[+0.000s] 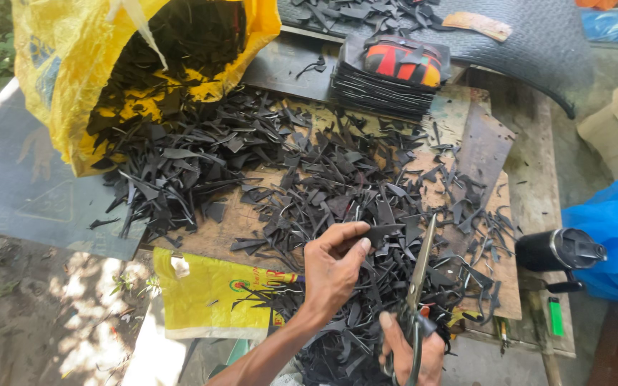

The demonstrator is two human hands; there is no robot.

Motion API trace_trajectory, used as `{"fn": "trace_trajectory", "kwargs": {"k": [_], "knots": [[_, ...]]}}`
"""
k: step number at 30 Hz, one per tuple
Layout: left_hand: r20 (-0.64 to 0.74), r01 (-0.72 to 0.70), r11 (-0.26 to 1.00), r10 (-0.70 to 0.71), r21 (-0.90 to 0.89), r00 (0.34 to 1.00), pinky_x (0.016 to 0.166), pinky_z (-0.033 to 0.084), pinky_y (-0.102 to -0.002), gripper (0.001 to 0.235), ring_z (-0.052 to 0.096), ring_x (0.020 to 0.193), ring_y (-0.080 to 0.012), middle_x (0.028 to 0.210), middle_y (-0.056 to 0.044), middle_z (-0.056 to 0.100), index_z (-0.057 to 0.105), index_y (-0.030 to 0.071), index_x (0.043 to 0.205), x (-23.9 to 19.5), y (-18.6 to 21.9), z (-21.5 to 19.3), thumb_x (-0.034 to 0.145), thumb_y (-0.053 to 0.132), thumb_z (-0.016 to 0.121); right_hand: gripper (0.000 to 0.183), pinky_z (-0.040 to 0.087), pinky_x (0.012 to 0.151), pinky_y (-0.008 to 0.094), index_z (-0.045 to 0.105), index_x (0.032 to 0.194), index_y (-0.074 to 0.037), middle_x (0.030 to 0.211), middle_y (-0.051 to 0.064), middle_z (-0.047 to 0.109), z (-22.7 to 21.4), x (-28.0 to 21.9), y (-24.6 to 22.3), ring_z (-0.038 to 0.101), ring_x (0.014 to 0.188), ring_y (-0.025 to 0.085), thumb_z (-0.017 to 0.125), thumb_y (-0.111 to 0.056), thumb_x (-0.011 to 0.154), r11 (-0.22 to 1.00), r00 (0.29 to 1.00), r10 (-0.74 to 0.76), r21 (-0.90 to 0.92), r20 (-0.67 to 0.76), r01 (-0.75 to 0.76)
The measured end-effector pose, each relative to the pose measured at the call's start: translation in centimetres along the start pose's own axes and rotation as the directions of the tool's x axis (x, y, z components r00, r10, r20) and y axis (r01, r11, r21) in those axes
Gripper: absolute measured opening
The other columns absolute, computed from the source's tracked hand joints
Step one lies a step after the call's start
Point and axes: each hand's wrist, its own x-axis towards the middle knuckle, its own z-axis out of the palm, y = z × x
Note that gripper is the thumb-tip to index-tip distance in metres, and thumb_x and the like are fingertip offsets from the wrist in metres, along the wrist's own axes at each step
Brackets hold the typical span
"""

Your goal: The person repeatedly cuts black rubber strips into small pieces using shears. The cut pieces accumulate on a wooden work surface next to a yellow sack and a stack of flat rubber sheets.

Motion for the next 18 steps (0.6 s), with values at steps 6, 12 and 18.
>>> {"fn": "trace_trajectory", "kwargs": {"k": [6, 12, 18], "knots": [[-0.033, 0.06, 0.992, -0.064, -0.111, 0.997, 0.066, 0.051, -0.021, 0.016, 0.064, 0.075, -0.0056, 0.092, -0.005, 0.073, 0.079, -0.005, 0.103, -2.4, -0.3, 1.4, 0.088, -0.001, 0.077, 0.022, 0.047, 0.041, 0.029, 0.072, 0.09, 0.0, 0.057, 0.004, 0.061, 0.7, 2.2, -5.4, 0.058, 0.043, 0.013, 0.074, -0.022, 0.088, 0.953, 0.975, -0.222, 0.204, -0.033, 0.224], [0.044, 0.174, 0.945, -0.168, -0.278, 0.985, 0.073, 0.062, -0.026, 0.016, 0.072, 0.077, -0.013, 0.092, -0.011, 0.075, 0.07, -0.002, 0.101, -2.4, 0.1, 1.3, 0.086, -0.002, 0.076, 0.017, 0.047, 0.041, 0.027, 0.069, 0.096, -0.003, 0.061, 0.004, 0.06, 1.1, 3.3, -7.5, 0.054, 0.046, 0.012, 0.073, -0.017, 0.088, 0.92, 0.974, -0.226, 0.333, 0.014, 0.209], [0.263, 0.486, 0.691, -0.411, -0.535, 0.873, 0.072, 0.06, -0.031, 0.022, 0.075, 0.081, -0.0203, 0.095, -0.014, 0.073, 0.057, 0.003, 0.094, -1.4, 0.2, 0.3, 0.084, -0.005, 0.076, 0.013, 0.042, 0.04, 0.024, 0.068, 0.096, -0.005, 0.061, 0.0, 0.055, -0.2, 4.7, -7.1, 0.049, 0.048, 0.008, 0.073, -0.013, 0.087, 0.816, 0.964, -0.179, 0.577, 0.196, 0.034]]}}
